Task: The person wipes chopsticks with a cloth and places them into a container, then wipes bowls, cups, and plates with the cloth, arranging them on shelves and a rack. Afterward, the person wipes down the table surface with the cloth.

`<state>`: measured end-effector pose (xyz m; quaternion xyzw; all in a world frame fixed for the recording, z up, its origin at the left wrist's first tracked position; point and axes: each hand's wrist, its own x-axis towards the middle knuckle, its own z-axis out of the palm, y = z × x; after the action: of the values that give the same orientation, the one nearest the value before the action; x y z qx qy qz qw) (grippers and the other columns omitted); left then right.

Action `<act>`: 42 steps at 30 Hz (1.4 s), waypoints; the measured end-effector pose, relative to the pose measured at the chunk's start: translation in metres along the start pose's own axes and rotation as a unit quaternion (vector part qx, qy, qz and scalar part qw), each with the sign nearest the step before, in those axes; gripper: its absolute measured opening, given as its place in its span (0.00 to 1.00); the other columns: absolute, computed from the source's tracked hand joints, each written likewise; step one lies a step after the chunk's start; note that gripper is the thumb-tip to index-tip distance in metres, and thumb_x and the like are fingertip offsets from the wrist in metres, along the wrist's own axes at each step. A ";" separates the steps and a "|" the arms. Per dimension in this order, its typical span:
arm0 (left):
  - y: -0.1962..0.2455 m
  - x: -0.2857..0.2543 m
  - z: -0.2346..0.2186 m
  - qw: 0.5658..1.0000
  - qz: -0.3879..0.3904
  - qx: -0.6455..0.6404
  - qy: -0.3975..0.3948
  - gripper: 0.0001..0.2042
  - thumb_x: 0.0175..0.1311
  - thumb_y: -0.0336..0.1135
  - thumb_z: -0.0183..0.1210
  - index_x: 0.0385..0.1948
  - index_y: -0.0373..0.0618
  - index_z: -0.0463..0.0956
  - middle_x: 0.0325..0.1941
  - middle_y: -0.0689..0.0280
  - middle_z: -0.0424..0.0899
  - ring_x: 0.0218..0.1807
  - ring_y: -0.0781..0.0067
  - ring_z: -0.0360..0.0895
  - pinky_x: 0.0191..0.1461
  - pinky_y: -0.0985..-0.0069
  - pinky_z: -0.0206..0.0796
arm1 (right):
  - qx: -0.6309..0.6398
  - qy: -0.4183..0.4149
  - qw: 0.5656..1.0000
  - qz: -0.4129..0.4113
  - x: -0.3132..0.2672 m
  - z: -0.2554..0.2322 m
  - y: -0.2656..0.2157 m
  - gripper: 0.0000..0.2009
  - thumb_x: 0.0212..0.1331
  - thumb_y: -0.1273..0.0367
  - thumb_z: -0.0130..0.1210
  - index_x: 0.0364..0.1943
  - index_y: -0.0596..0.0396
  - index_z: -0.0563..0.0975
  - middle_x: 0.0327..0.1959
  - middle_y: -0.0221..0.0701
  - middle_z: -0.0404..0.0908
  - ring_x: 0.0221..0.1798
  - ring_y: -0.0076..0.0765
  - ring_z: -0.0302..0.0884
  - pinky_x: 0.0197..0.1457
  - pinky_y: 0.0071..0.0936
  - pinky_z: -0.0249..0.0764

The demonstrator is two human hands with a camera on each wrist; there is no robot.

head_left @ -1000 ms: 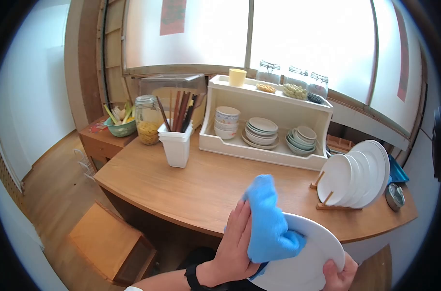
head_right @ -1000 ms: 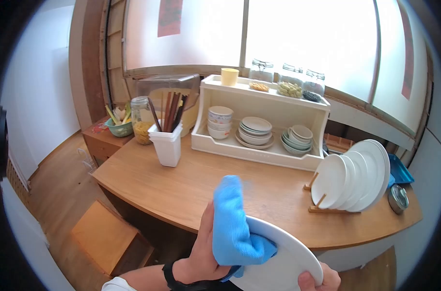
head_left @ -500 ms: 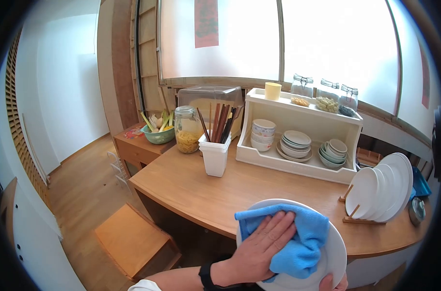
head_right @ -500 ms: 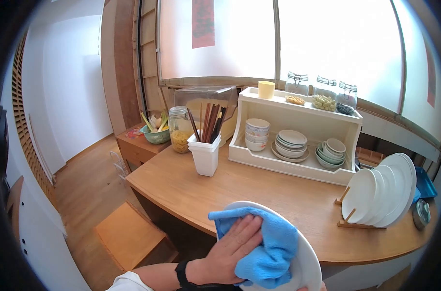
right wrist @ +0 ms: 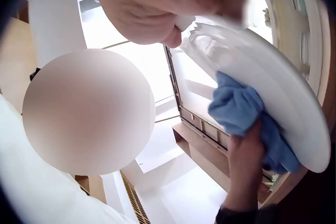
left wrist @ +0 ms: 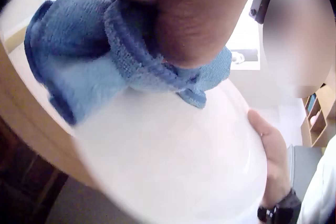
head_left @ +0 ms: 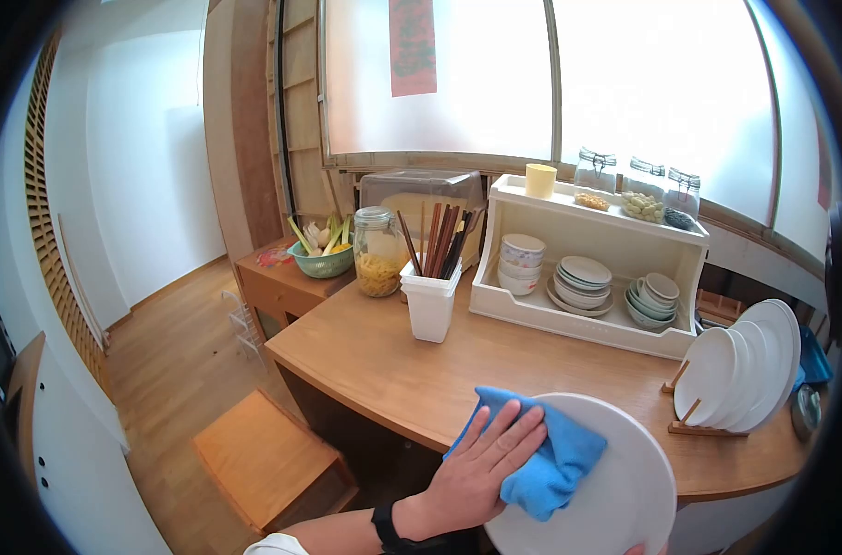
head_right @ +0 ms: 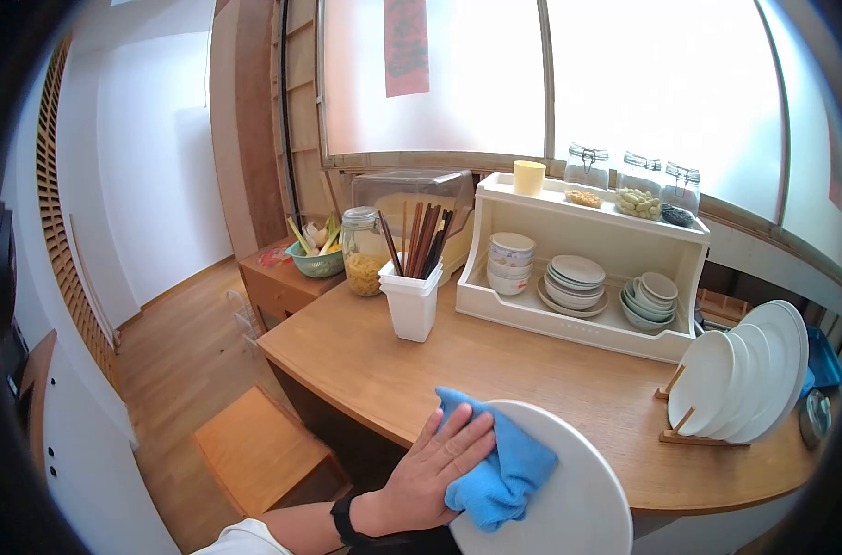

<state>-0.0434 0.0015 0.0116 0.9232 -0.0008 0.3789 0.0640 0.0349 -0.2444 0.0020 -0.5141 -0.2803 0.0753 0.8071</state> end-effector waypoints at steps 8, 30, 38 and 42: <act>0.082 -0.036 0.026 0.952 0.133 -0.258 -0.102 0.34 0.46 0.28 0.56 0.63 0.43 0.63 0.70 0.51 0.60 0.74 0.50 0.52 0.71 0.50 0.43 | -0.035 0.050 0.997 0.039 0.014 -0.013 -0.004 0.21 0.67 0.64 0.48 0.55 0.69 0.69 0.52 0.45 0.76 0.50 0.41 0.75 0.55 0.35 0.71; -0.015 -0.004 -0.007 0.988 -0.124 0.041 0.080 0.33 0.54 0.39 0.62 0.63 0.35 0.63 0.72 0.47 0.56 0.73 0.35 0.45 0.73 0.43 0.32 | 0.077 0.025 0.997 0.002 -0.008 0.003 0.011 0.24 0.64 0.65 0.54 0.59 0.68 0.65 0.54 0.43 0.75 0.53 0.41 0.75 0.56 0.37 0.71; 0.077 -0.037 0.010 0.965 0.082 -0.152 -0.196 0.32 0.40 0.32 0.57 0.58 0.44 0.70 0.70 0.54 0.62 0.72 0.46 0.54 0.73 0.48 0.37 | 0.041 0.050 0.997 0.041 0.015 0.008 0.015 0.25 0.61 0.59 0.58 0.53 0.67 0.70 0.46 0.36 0.80 0.47 0.30 0.77 0.51 0.28 0.73; 0.038 -0.047 0.016 0.986 -0.010 -0.116 -0.116 0.30 0.48 0.33 0.63 0.59 0.45 0.71 0.67 0.56 0.66 0.70 0.46 0.59 0.71 0.47 0.43 | 0.119 0.053 0.989 0.075 0.006 -0.003 0.014 0.24 0.64 0.65 0.55 0.59 0.68 0.66 0.54 0.42 0.75 0.55 0.39 0.74 0.57 0.33 0.69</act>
<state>-0.0679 -0.0400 -0.0279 0.9472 -0.0431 0.2658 0.1741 0.0432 -0.2378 -0.0085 -0.4371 -0.1869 0.1416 0.8683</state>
